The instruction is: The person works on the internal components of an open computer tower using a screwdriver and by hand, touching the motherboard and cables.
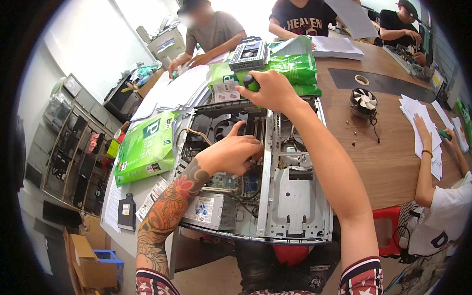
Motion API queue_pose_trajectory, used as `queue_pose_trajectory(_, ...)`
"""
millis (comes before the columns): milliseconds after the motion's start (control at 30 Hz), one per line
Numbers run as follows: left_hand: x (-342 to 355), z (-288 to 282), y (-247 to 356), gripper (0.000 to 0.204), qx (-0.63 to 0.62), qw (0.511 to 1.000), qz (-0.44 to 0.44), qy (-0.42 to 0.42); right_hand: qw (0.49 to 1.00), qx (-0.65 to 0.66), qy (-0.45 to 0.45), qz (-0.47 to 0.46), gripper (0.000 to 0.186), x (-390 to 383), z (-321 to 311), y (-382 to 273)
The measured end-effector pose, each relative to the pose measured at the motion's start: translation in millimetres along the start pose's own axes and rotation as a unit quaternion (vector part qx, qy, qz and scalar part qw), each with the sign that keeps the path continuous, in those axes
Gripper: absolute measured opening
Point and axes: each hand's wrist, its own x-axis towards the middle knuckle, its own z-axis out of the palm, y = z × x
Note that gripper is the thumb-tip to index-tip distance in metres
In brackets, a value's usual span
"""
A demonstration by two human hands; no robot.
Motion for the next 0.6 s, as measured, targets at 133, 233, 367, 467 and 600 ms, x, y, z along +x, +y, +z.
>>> queue_pose_trajectory(133,4,-8,8,0.025,0.03,0.999,-0.014,-0.034,0.992,-0.02,0.093,-0.083,0.041,-1,10,9)
queue_pose_trajectory(233,2,-4,5,0.025,0.032,0.999,-0.012,-0.033,0.998,0.0,0.057,-0.039,0.041,-4,7,6)
queue_pose_trajectory(367,4,-1,2,0.028,0.035,0.999,-0.007,-0.015,1.0,-0.01,0.02,-0.013,0.055,-2,0,2)
queue_pose_trajectory(467,2,3,0,0.023,0.007,1.0,-0.004,-0.011,0.994,0.004,0.082,-0.07,0.043,-5,10,6)
queue_pose_trajectory(600,2,3,1,0.01,0.018,0.999,0.016,-0.023,0.995,0.008,0.071,-0.063,0.043,-4,8,8)
